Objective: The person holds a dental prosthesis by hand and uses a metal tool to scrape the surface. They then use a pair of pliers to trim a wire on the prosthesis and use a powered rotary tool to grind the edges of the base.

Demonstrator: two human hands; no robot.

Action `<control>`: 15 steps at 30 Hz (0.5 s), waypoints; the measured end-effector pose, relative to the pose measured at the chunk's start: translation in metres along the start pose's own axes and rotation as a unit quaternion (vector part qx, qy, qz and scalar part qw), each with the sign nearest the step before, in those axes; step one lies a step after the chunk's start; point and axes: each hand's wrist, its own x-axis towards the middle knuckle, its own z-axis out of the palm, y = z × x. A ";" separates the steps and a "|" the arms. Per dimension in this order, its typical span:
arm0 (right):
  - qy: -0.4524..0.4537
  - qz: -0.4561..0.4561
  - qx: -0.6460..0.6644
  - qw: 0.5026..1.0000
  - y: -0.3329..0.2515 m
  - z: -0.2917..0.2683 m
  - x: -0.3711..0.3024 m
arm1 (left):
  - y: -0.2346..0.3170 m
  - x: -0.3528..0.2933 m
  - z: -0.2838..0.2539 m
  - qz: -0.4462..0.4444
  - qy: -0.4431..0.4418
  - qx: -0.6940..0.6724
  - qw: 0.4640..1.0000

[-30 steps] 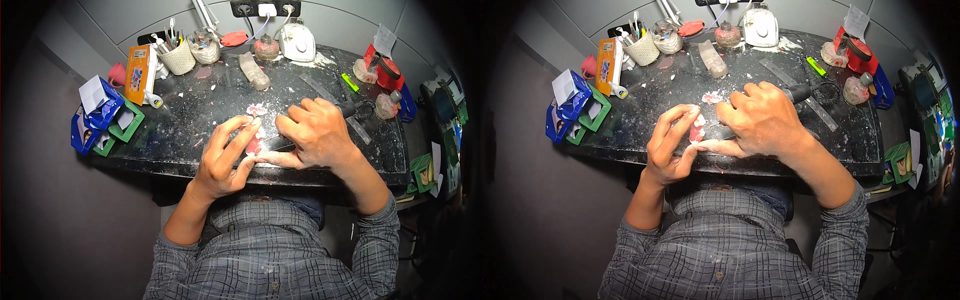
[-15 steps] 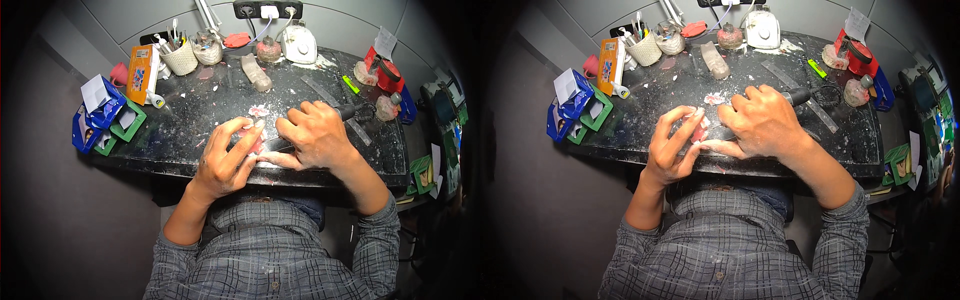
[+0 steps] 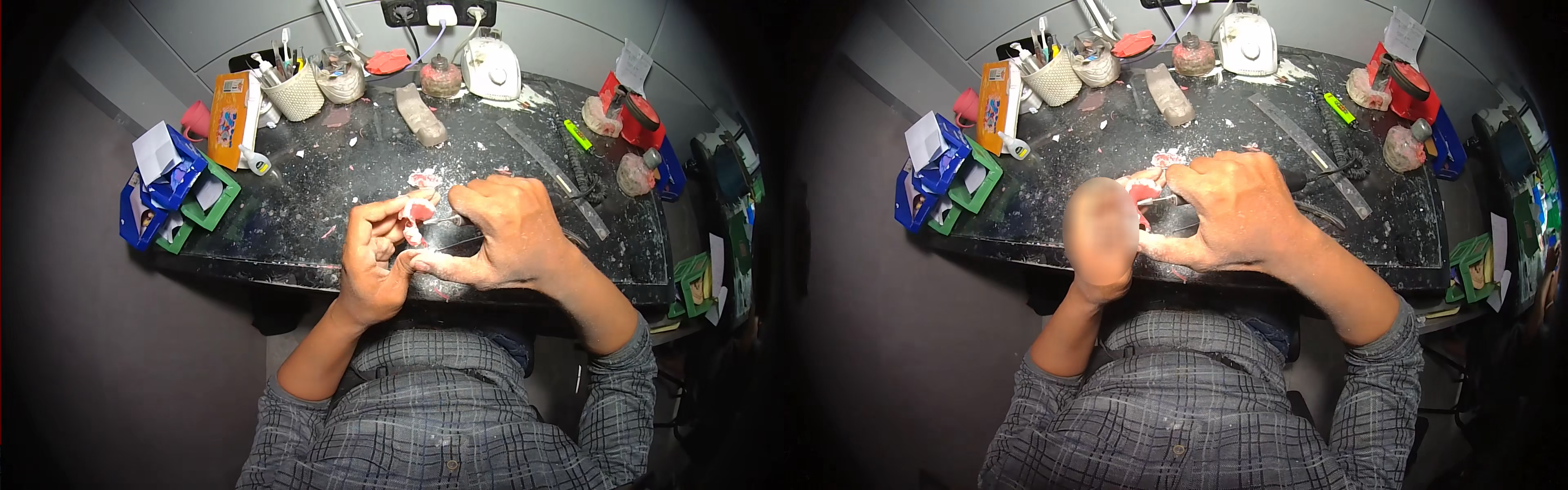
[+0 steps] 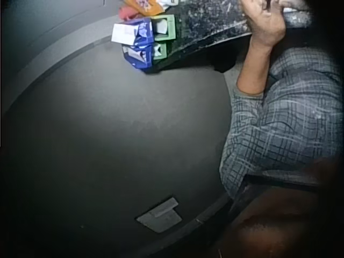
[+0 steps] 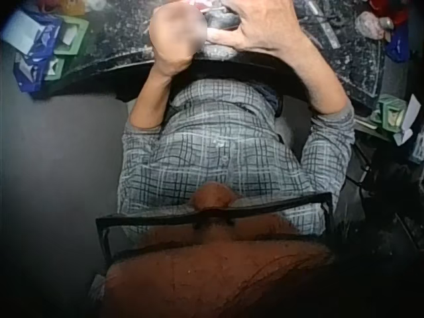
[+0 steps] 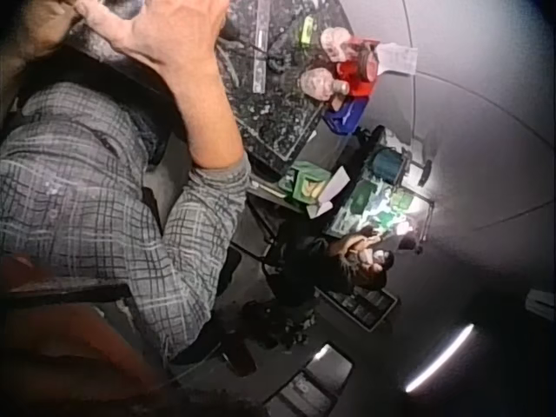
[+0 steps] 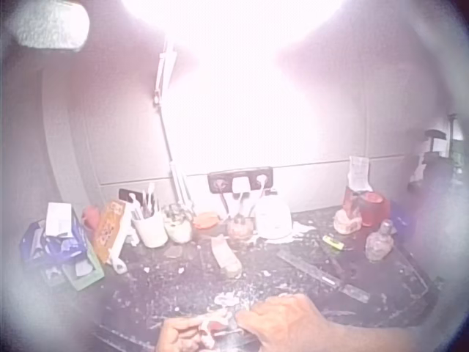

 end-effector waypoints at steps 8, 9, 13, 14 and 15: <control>-0.032 0.011 0.008 0.999 0.000 0.005 -0.004 | -0.001 -0.006 -0.001 -0.030 -0.004 0.032 0.999; -0.033 0.011 0.010 0.999 0.000 0.006 -0.004 | -0.001 -0.006 -0.001 -0.032 -0.002 0.030 0.999; -0.061 0.024 0.005 0.998 -0.003 0.004 -0.005 | 0.001 -0.005 0.001 -0.043 0.002 0.032 0.999; -0.056 0.023 0.009 0.998 -0.002 0.005 -0.005 | 0.001 -0.005 0.001 -0.046 0.003 0.034 0.998; -0.052 0.022 0.013 0.998 -0.001 0.006 -0.005 | 0.001 -0.005 0.001 -0.048 0.004 0.036 0.998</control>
